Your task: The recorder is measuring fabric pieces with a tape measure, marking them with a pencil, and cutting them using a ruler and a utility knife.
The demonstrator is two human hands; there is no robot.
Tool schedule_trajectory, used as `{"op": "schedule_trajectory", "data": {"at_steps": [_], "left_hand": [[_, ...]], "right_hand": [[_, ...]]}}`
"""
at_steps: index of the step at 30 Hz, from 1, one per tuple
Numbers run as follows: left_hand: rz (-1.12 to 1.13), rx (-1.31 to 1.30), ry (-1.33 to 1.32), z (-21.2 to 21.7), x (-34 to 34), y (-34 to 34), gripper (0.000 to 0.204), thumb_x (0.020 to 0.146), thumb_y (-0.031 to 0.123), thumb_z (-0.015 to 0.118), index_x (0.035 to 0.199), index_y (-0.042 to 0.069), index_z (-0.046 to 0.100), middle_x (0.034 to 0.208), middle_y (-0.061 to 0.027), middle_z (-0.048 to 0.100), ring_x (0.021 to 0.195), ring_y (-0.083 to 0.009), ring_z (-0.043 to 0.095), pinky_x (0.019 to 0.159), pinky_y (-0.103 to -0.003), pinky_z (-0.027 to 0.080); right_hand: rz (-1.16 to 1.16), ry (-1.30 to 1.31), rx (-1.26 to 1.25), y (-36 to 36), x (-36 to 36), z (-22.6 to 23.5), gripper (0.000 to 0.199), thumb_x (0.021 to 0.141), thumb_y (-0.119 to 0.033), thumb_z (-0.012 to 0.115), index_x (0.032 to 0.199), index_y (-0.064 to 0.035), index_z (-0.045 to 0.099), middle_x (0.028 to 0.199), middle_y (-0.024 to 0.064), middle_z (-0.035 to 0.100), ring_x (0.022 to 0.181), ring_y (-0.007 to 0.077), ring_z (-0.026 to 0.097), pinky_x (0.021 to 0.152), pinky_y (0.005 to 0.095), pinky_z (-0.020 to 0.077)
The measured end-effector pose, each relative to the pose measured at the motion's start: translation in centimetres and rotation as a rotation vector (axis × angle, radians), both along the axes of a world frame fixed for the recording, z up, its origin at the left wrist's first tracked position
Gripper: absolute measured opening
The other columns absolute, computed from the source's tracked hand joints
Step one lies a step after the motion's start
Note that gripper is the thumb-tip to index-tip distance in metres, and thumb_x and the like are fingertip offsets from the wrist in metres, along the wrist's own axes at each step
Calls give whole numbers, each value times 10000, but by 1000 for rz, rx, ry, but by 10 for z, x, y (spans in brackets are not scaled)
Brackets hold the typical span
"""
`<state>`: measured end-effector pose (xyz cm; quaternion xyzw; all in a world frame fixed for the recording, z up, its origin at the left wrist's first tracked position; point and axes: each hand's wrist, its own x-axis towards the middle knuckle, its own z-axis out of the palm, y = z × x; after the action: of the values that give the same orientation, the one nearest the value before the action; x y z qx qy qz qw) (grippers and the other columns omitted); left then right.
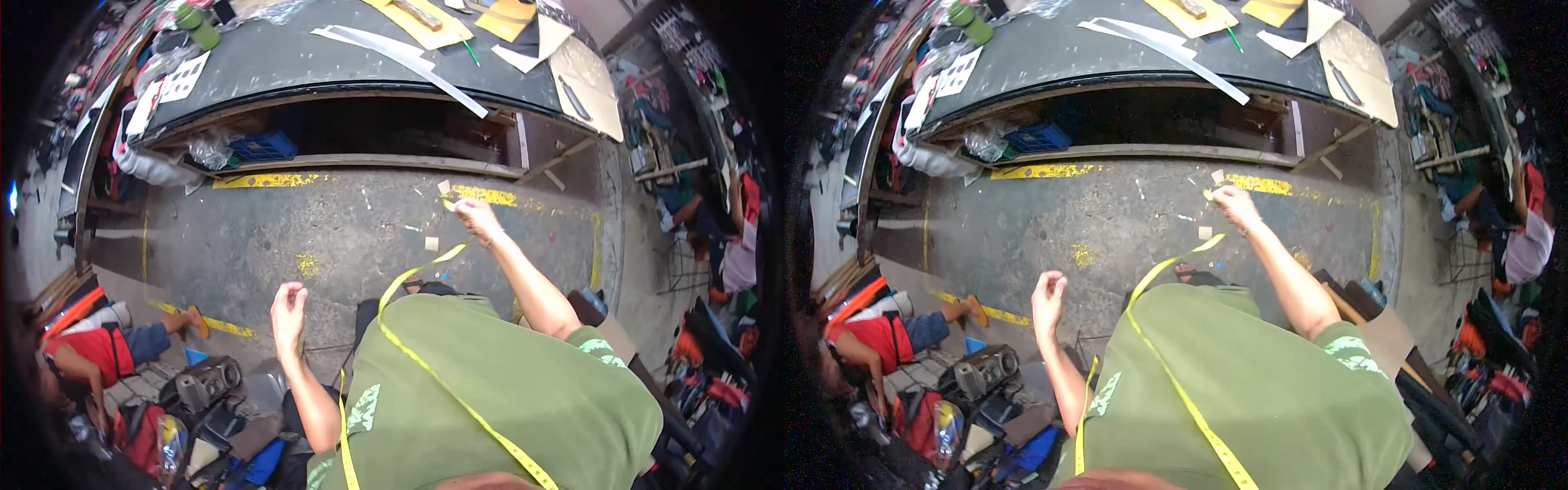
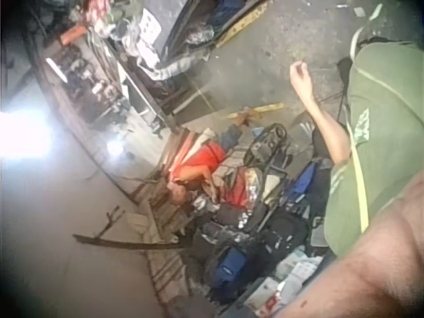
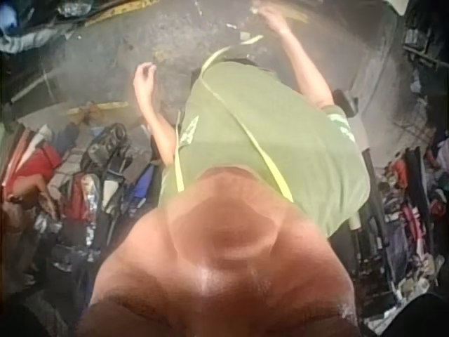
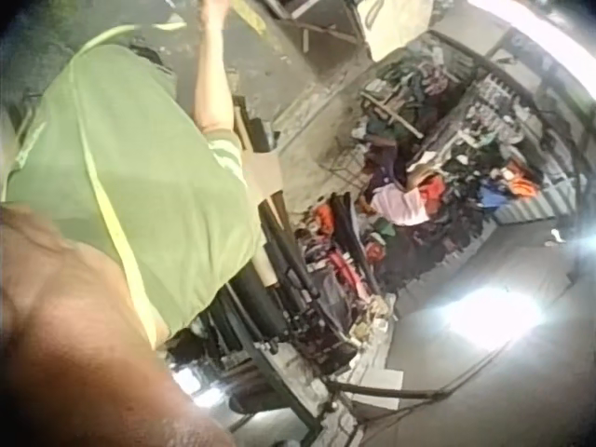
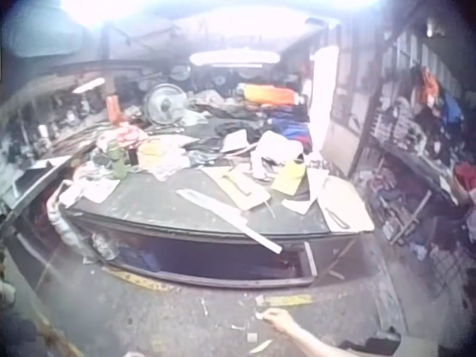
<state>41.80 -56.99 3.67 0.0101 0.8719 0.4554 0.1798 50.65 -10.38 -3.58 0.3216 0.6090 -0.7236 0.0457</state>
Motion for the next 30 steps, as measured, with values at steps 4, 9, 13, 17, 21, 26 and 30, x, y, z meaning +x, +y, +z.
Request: {"op": "schedule_trajectory", "data": {"at_steps": [4,9,13,17,21,26,30], "left_hand": [[-248,-91,-24,-4,-80,64,265,924,191,675,1123,17,664,1002,-118,724,949,-181,688,856,-320,530],[-445,-79,106,-17,-190,147,314,913,207,660,1168,25,665,1152,-155,685,1031,-282,688,888,-357,531],[-706,84,294,-21,-285,218,307,913,192,644,1171,25,641,1200,-159,646,1167,-330,605,1002,-383,472],[-813,109,435,-17,-369,294,375,907,208,656,1217,2,612,1262,-180,612,1237,-342,546,1056,-407,436],[-869,-63,739,-23,-433,362,499,930,228,639,1343,-24,522,1373,-229,538,1335,-384,466,1126,-459,377],[-842,-141,787,-35,-497,428,479,930,208,627,1320,-56,540,1369,-246,548,1318,-402,480,1120,-444,389],[-992,-331,712,-33,-548,470,531,871,257,706,1314,-6,576,1409,-214,522,1318,-381,479,1107,-433,407]], "right_hand": [[-247,-50,-52,10,18,0,83,877,-164,676,846,-88,681,683,-70,536,548,27,423,474,209,335],[-327,-7,297,33,-24,3,85,865,-140,692,871,-56,703,740,-48,609,660,43,517,621,217,427],[-370,112,798,79,-109,23,146,818,-169,749,853,-38,695,918,49,661,831,154,636,776,291,508],[-186,-155,1314,110,-175,47,161,802,-227,705,879,-88,681,1310,136,557,1216,341,535,1012,429,462],[-6,-393,1230,105,-207,42,153,766,-219,715,873,-111,706,1345,132,544,1223,353,518,1021,446,468],[-130,-363,1215,90,-205,30,134,728,-199,744,814,-109,694,1188,123,562,1104,351,540,932,447,494],[-223,-150,1306,122,-209,42,103,738,-156,734,797,-101,670,1058,106,550,1004,335,543,841,444,499]]}}
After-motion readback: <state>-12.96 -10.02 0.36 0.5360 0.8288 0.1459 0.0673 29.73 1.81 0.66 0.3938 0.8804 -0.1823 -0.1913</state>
